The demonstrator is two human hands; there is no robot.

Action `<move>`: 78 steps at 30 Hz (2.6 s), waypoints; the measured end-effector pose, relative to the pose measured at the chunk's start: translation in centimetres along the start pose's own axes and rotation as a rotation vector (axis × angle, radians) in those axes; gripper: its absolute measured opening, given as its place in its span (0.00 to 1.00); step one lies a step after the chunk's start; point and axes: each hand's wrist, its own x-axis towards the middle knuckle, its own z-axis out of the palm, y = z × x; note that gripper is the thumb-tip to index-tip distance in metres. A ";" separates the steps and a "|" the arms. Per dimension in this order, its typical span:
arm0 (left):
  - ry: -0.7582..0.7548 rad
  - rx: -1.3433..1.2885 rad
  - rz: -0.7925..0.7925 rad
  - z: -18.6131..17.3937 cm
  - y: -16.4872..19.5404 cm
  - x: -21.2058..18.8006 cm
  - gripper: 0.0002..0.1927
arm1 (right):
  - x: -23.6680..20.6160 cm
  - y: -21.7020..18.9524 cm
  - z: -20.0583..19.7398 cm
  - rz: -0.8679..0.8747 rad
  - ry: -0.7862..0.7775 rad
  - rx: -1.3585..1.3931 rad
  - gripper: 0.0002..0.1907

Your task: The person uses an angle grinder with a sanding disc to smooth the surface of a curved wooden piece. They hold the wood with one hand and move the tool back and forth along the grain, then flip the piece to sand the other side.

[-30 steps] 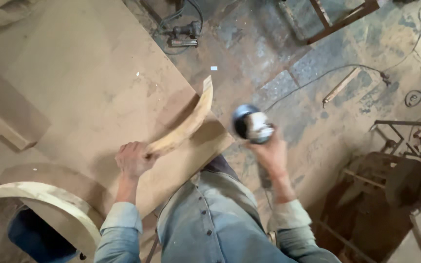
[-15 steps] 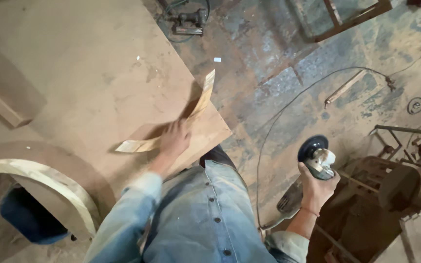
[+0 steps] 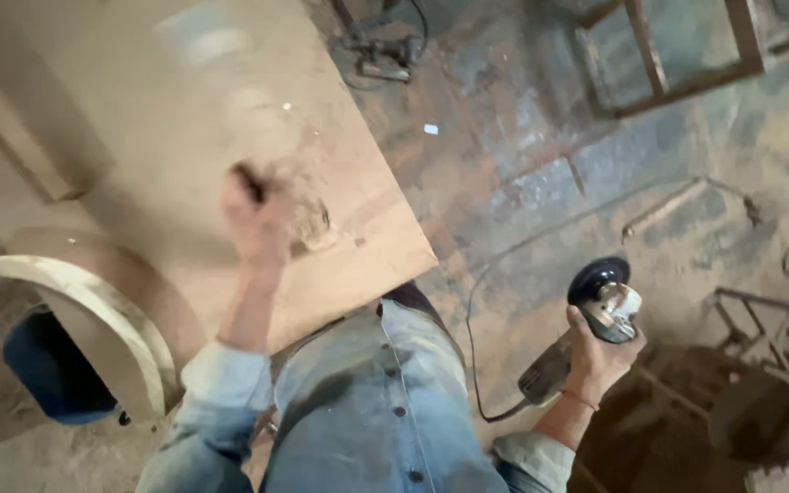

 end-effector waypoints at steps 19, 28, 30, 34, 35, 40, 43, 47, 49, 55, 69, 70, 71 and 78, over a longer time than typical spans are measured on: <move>0.329 -0.122 -0.508 -9.6 -9.7 -8.7 0.16 | -3.5 -11.1 5.6 -0.344 -0.391 0.095 0.48; -0.032 0.764 0.246 -12.4 -13.2 -0.8 0.32 | -8.7 -15.6 10.6 -0.579 -0.718 -0.144 0.49; -0.017 0.743 0.257 -12.2 -13.7 -0.8 0.32 | -10.6 -16.8 12.4 -0.692 -0.800 -0.209 0.48; 0.035 0.649 0.316 -12.5 -14.1 -1.4 0.28 | -15.8 -19.1 16.3 -0.891 -0.960 -0.477 0.48; 0.028 0.622 0.268 -12.7 -13.9 -1.5 0.25 | -17.1 -19.7 17.1 -0.909 -1.002 -0.567 0.48; 0.093 0.420 -0.004 -13.1 -13.7 -1.7 0.17 | -21.8 -21.6 20.0 -1.363 -1.065 -0.480 0.47; 0.133 0.420 0.147 -13.2 -14.7 -1.6 0.16 | -22.5 -22.1 20.6 -1.423 -1.068 -0.542 0.43; 0.138 0.437 0.258 -13.2 -16.3 -1.5 0.11 | -20.1 -22.1 20.9 -1.343 -1.078 -0.566 0.38; 0.135 0.447 0.247 -13.2 -16.6 -1.5 0.10 | -18.1 -21.7 20.8 -1.224 -1.059 -0.595 0.39; 0.142 0.326 0.269 -13.2 -16.6 -1.7 0.11 | -13.8 -20.5 21.1 -1.020 -0.917 -0.439 0.46; 0.218 0.440 0.205 -15.8 -17.9 -1.7 0.07 | -24.9 -25.3 22.2 -1.660 -1.173 -0.623 0.38; 0.221 0.498 0.314 -15.8 -18.0 -1.7 0.07 | -25.3 -25.3 22.3 -1.708 -1.172 -0.629 0.38; 0.219 0.556 0.428 -15.9 -18.1 -1.7 0.07 | -25.4 -25.2 22.3 -1.751 -1.167 -0.633 0.37; 0.089 0.458 0.177 -15.6 -18.5 -1.6 0.05 | -21.4 -24.2 21.7 -1.490 -1.145 -0.620 0.39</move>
